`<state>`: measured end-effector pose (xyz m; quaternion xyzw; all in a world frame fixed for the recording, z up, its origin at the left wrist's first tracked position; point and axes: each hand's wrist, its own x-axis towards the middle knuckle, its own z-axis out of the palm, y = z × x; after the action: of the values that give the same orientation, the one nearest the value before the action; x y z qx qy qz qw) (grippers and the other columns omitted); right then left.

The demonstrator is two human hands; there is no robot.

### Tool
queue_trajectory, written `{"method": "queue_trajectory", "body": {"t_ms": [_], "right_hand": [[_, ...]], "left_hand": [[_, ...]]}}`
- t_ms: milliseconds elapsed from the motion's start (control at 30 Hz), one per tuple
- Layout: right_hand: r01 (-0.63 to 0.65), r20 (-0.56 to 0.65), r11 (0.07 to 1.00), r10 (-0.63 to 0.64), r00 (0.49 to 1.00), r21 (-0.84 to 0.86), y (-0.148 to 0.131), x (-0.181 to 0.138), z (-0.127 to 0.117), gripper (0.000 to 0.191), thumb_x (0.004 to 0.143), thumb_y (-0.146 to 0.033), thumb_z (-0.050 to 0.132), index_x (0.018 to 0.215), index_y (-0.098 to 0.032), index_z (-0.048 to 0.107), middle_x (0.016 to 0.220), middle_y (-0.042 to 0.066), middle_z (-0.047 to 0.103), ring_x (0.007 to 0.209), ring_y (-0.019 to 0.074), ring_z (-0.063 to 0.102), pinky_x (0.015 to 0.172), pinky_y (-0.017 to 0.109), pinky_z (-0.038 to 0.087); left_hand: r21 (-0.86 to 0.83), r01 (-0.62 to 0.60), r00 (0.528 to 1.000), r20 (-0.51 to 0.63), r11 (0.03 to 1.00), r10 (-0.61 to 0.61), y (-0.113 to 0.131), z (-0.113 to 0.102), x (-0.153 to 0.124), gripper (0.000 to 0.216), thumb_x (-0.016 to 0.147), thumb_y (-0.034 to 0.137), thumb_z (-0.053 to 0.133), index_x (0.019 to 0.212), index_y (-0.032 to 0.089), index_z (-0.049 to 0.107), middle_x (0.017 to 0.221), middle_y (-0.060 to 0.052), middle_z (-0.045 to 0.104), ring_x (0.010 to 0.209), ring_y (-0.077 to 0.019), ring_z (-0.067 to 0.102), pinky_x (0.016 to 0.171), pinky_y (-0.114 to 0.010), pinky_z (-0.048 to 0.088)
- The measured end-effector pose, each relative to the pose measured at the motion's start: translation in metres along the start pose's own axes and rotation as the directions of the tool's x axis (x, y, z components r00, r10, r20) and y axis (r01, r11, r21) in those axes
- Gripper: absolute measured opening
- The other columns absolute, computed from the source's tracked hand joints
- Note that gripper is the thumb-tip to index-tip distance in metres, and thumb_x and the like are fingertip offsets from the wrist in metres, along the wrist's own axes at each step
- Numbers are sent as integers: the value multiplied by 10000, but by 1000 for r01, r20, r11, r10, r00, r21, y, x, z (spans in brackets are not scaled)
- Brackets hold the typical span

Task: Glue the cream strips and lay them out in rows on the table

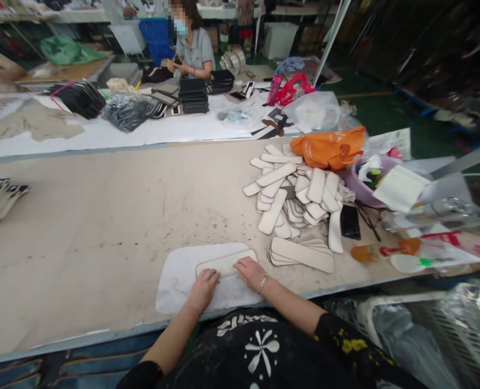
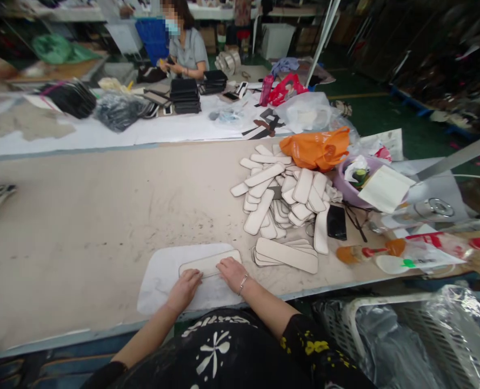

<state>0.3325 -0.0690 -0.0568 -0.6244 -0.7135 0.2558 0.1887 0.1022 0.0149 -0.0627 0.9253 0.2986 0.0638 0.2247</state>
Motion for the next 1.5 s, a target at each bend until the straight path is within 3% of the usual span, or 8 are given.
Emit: {"method": "queue_trajectory", "body": {"t_ms": [167,833,1067,1267,1500], "right_hand": [[119,95,988,-109,989,-103,9,14,16,55,871,-146,562,903,-136,606,917,50,584,924,204,520,815,353,449],[90,180,977,-55,982,-192,5,15,18,60,892,-159,547,871,-136,598,912,25,596,912,178,560,826,368,470],[76,137,985,-55,989,-153,5,12,14,49,877,-152,570,887,-135,615,913,35,607,914,182,563,804,351,476],[7,4,993,-6,1000,-120,21,-9,3,221,839,-120,604,1060,-133,597,1137,96,571,1064,228,512,884,393,450],[-42,39,994,46,998,-97,34,-8,2,63,887,-168,564,925,-144,608,982,35,600,944,183,562,839,377,474]], "left_hand": [[28,-60,997,46,998,58,-2,9,6,238,874,147,464,1033,160,640,979,-89,627,969,-208,524,889,-386,489],[51,-17,998,57,999,14,2,12,7,241,845,107,457,948,171,665,943,-87,623,940,-209,526,858,-366,476],[55,15,1000,17,998,-16,3,10,6,250,840,111,450,943,173,669,948,-93,633,905,-202,540,837,-366,489],[23,41,999,-8,999,-40,0,14,1,374,838,96,414,1133,194,622,1048,-91,617,960,-205,526,877,-385,490],[-88,86,996,4,992,-86,-2,18,1,417,809,48,384,1075,208,662,1111,-99,590,985,-215,500,922,-428,465]]}}
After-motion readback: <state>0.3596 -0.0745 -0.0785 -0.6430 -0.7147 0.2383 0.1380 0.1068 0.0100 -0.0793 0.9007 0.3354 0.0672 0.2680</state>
